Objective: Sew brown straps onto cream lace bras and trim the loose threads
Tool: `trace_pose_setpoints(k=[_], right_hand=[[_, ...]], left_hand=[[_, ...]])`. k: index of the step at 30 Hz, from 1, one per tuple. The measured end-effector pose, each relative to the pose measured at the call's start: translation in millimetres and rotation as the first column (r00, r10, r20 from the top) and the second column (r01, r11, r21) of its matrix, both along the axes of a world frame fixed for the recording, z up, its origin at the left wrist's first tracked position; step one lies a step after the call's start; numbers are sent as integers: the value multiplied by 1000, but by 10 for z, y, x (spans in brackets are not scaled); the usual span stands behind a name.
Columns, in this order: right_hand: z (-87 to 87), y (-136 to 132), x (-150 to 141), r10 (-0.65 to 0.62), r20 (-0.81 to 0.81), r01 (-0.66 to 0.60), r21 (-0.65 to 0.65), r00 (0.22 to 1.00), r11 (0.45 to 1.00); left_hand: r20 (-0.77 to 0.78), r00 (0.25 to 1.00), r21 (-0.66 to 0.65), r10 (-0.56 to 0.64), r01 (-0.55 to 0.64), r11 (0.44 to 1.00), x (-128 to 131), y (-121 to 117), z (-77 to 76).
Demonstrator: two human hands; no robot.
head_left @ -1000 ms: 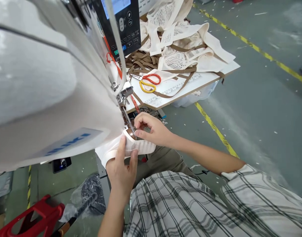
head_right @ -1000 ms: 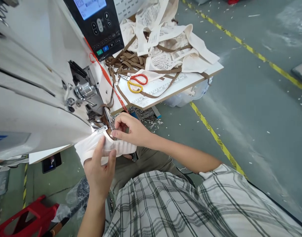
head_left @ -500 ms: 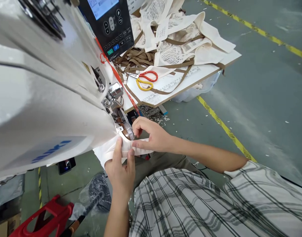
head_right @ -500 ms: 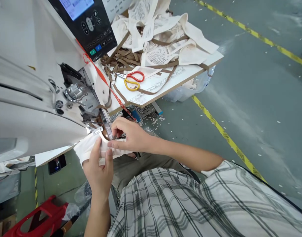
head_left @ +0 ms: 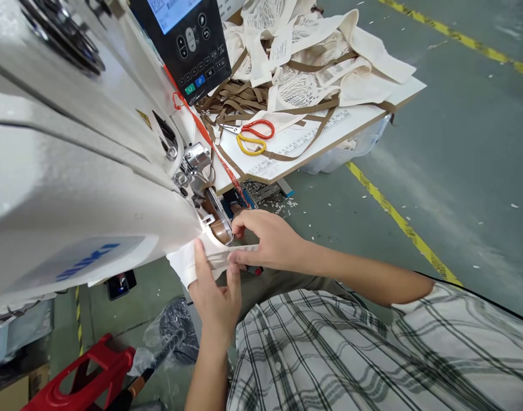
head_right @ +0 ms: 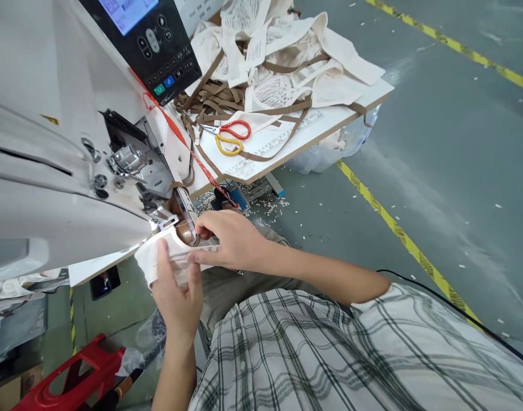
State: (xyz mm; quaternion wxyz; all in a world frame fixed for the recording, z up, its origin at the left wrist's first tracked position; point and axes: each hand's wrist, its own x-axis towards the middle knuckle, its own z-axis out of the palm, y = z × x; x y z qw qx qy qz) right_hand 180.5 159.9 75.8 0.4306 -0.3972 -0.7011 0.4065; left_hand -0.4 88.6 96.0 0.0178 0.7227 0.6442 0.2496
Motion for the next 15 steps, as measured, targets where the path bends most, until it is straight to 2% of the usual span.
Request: trace_pose_setpoints(k=[3, 6, 9, 15], right_hand=[[-30, -151, -27, 0, 14, 1, -20, 1000, 1000], [-107, -308, -63, 32, -61, -41, -152, 998, 988], [-162, -405, -93, 16, -174, -68, -295, 985, 953], [-64, -389, -112, -86, -347, -51, -365, 934, 930]], left_hand=[[27, 998, -14, -61, 62, 998, 81, -155, -57], [66, 991, -48, -113, 116, 992, 190, -322, -117], [78, 986, -49, -147, 151, 987, 287, -432, -151], [48, 986, -53, -163, 165, 985, 391, -481, -156]])
